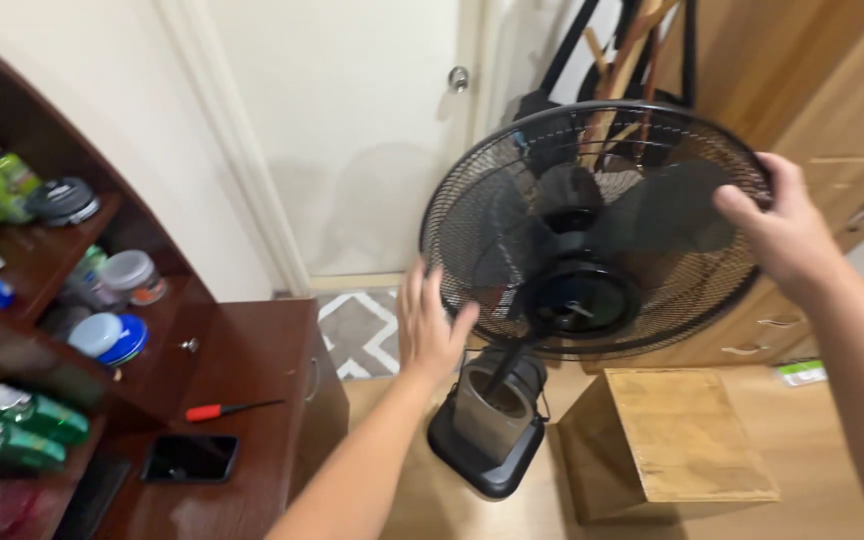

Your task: The person disassembles a standing electric fan by removing the front grille, fan blades, and rear grille, then detaches the motor head from the stand. They place the removed parts on a nearby surface.

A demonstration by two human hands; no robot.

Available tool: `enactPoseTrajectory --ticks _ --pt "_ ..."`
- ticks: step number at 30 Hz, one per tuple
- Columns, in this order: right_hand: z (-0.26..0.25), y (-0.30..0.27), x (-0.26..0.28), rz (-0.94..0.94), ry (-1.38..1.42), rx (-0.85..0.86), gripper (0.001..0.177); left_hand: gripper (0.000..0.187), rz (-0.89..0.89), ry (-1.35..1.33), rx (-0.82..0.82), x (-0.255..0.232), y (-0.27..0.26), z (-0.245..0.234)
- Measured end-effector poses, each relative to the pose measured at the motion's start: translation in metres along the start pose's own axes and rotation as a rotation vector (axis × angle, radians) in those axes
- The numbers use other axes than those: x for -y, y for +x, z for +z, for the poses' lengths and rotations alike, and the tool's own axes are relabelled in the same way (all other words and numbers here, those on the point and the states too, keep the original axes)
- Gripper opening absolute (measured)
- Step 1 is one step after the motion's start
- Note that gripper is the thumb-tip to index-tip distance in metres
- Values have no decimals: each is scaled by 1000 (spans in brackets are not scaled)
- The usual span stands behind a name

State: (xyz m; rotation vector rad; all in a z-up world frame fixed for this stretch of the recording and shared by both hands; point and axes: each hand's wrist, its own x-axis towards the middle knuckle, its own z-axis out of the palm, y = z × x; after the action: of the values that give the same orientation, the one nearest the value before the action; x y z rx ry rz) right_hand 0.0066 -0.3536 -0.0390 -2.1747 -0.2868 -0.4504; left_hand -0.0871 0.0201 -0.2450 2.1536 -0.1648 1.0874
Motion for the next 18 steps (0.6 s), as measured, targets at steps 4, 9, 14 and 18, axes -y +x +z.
enactPoseTrajectory --ticks 4,9,14,18 --pt "4 -11 6 -94 -106 -103 73 75 -170 212 176 83 -97 -44" --pt "28 -47 10 -496 -396 -448 50 43 -531 279 456 176 -167 -137" --pt "103 -105 0 -400 -267 -578 33 26 -784 114 638 174 -171 -127" --pt "161 -137 -2 -240 -84 -563 14 24 -577 -163 596 113 -136 -55"
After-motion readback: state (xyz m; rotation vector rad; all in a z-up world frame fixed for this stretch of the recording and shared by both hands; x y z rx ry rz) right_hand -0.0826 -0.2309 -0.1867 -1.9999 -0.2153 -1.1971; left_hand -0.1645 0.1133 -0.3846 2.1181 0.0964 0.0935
